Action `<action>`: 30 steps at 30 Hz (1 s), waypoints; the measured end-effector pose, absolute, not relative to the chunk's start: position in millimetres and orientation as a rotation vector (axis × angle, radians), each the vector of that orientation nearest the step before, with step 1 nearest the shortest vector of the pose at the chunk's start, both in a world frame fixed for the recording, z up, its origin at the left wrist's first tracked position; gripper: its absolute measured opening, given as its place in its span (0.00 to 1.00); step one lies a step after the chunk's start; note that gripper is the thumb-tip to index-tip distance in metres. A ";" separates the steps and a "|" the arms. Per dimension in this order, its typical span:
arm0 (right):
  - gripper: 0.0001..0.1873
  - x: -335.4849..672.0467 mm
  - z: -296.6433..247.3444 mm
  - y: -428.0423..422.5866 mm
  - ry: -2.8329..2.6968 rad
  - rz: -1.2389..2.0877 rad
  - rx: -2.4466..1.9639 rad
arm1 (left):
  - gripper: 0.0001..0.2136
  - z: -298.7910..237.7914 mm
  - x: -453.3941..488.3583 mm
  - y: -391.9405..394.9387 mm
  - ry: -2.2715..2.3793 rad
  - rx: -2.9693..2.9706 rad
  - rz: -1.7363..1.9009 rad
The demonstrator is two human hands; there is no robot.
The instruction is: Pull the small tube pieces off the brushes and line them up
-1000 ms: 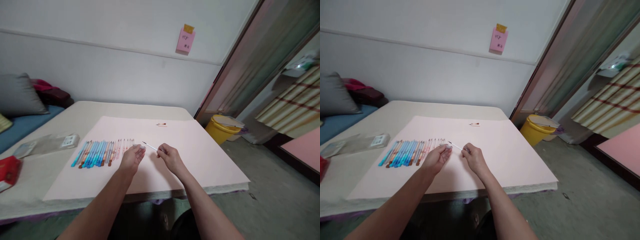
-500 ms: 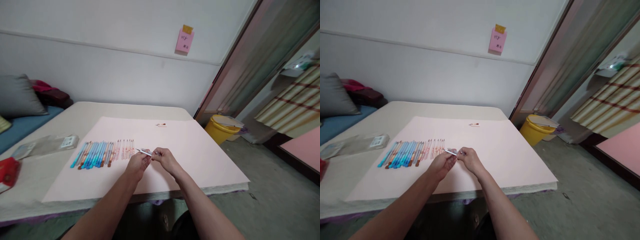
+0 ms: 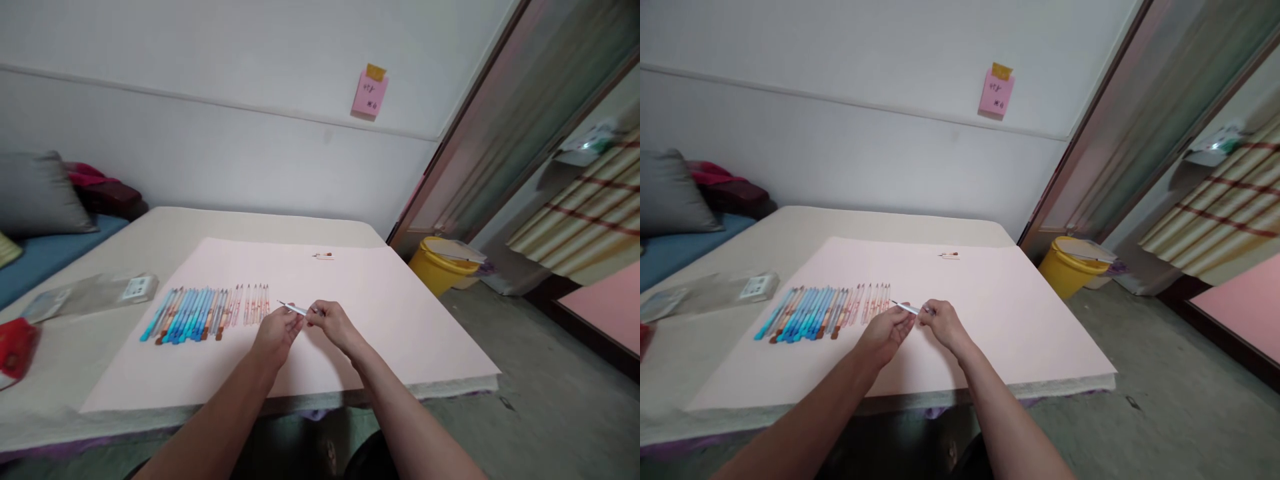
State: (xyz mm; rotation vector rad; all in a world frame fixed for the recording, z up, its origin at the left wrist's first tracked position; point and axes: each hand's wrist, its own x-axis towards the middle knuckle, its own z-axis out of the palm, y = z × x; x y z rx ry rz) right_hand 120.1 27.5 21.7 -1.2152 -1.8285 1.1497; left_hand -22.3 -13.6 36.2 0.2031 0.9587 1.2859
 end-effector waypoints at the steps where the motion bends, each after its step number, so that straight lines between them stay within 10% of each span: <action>1: 0.06 119.9 21.7 27.6 -1.834 1.138 -1.224 | 0.07 36.7 -22.3 -13.5 0.965 0.212 1.290; 30: 0.07 104.2 8.2 38.0 -0.910 1.629 -1.250 | 0.04 30.4 -21.0 -6.1 1.132 0.157 1.350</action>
